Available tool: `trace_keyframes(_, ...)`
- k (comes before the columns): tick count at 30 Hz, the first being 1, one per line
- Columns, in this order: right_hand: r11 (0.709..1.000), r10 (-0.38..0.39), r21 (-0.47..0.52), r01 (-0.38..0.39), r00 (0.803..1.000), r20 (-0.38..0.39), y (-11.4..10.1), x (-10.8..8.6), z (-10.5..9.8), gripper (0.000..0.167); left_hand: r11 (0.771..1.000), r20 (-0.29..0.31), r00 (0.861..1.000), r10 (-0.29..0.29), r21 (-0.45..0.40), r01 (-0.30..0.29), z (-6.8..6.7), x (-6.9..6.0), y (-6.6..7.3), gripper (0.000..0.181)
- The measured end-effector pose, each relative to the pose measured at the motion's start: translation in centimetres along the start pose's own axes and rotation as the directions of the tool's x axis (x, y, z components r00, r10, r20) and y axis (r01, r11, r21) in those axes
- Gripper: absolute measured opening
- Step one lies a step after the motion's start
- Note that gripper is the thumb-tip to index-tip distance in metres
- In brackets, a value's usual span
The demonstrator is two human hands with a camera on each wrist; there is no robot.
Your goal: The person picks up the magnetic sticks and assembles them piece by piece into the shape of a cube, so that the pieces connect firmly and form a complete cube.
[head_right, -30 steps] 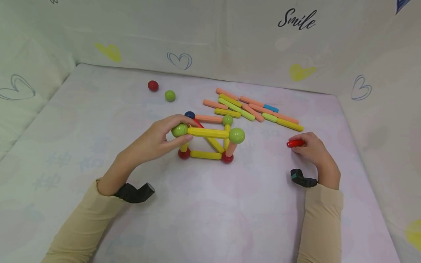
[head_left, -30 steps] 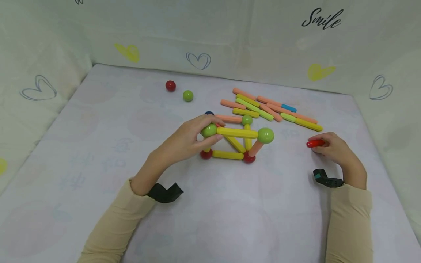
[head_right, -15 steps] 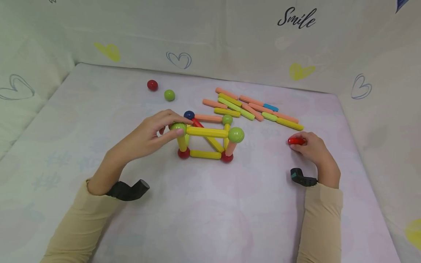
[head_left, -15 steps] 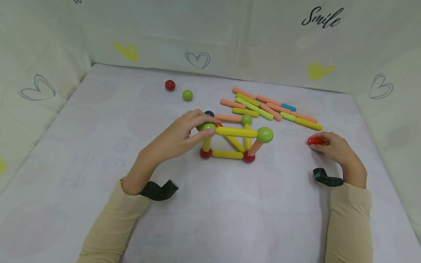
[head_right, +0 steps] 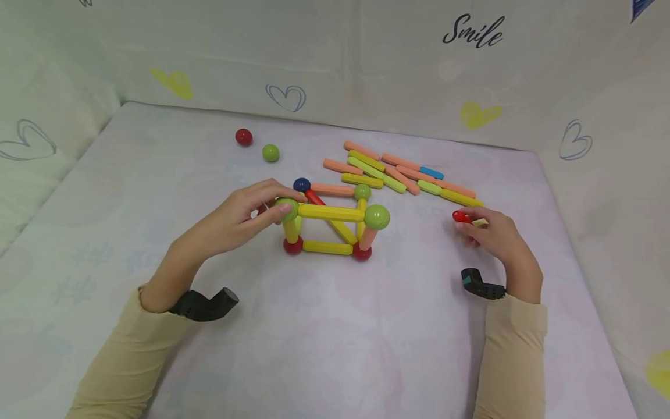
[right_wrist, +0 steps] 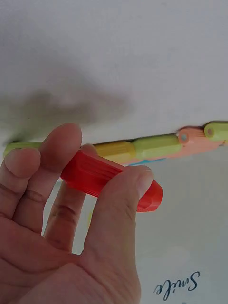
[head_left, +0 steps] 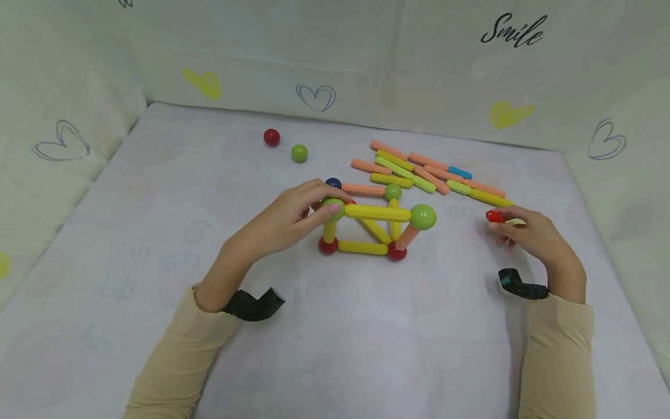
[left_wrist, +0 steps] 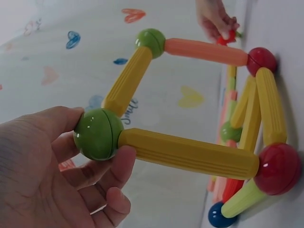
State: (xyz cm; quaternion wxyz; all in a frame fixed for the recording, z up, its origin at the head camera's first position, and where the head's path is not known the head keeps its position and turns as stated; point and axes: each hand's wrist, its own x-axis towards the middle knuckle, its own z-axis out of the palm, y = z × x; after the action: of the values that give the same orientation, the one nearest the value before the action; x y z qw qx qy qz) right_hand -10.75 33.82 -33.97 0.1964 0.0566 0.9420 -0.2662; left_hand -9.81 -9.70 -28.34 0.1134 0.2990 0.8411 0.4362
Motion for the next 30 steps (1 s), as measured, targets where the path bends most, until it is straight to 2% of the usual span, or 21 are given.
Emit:
trace_keyframes(9,0.992,-0.124,-0.016,0.123,0.988,-0.088,-2.4,-1.5,-0.4,0.050,1.000,0.003,1.000,-0.026,-0.016,0.026,0.2,0.1,-0.2,0.027)
trace_keyframes(12,0.984,-0.175,-0.003,0.176,0.975,-0.139,-3.9,-2.5,-0.5,0.043,0.999,-0.002,1.000,-0.024,-0.023,0.024,0.2,0.1,-0.3,0.027)
trace_keyframes(15,0.968,-0.238,0.027,0.249,0.949,-0.204,-5.7,-3.7,-0.4,0.037,1.000,-0.005,1.000,-0.018,-0.024,0.018,0.2,0.2,-0.3,0.027)
trace_keyframes(18,0.932,-0.331,0.052,0.359,0.901,-0.279,-7.8,-5.1,0.1,0.032,1.000,-0.006,1.000,-0.016,-0.015,0.016,0.2,0.2,-0.3,0.028)
trace_keyframes(20,0.892,-0.410,0.053,0.449,0.853,-0.323,-9.0,-6.0,0.5,0.030,1.000,-0.007,1.000,-0.017,-0.017,0.017,0.2,0.2,-0.3,0.027)
trace_keyframes(25,0.740,-0.628,-0.019,0.672,0.681,-0.376,-11.6,-7.7,1.9,0.036,0.999,-0.009,1.000,-0.020,-0.025,0.019,0.3,0.2,-0.3,0.027)
trace_keyframes(27,0.691,-0.682,-0.048,0.721,0.627,-0.377,-12.6,-8.3,2.5,0.040,1.000,-0.011,1.000,-0.018,-0.024,0.018,0.3,0.2,-0.3,0.027)
trace_keyframes(28,0.672,-0.699,-0.054,0.738,0.610,-0.373,-13.0,-8.5,2.8,0.041,1.000,-0.012,1.000,-0.018,-0.023,0.018,0.3,0.2,-0.3,0.027)
trace_keyframes(29,0.662,-0.711,-0.061,0.747,0.600,-0.367,-13.5,-8.8,3.1,0.042,1.000,-0.013,1.000,-0.019,-0.021,0.019,0.3,0.2,-0.3,0.027)
trace_keyframes(30,0.658,-0.716,-0.061,0.751,0.598,-0.358,-13.9,-8.9,3.4,0.041,1.000,-0.014,1.000,-0.021,-0.021,0.021,0.3,0.2,-0.3,0.027)
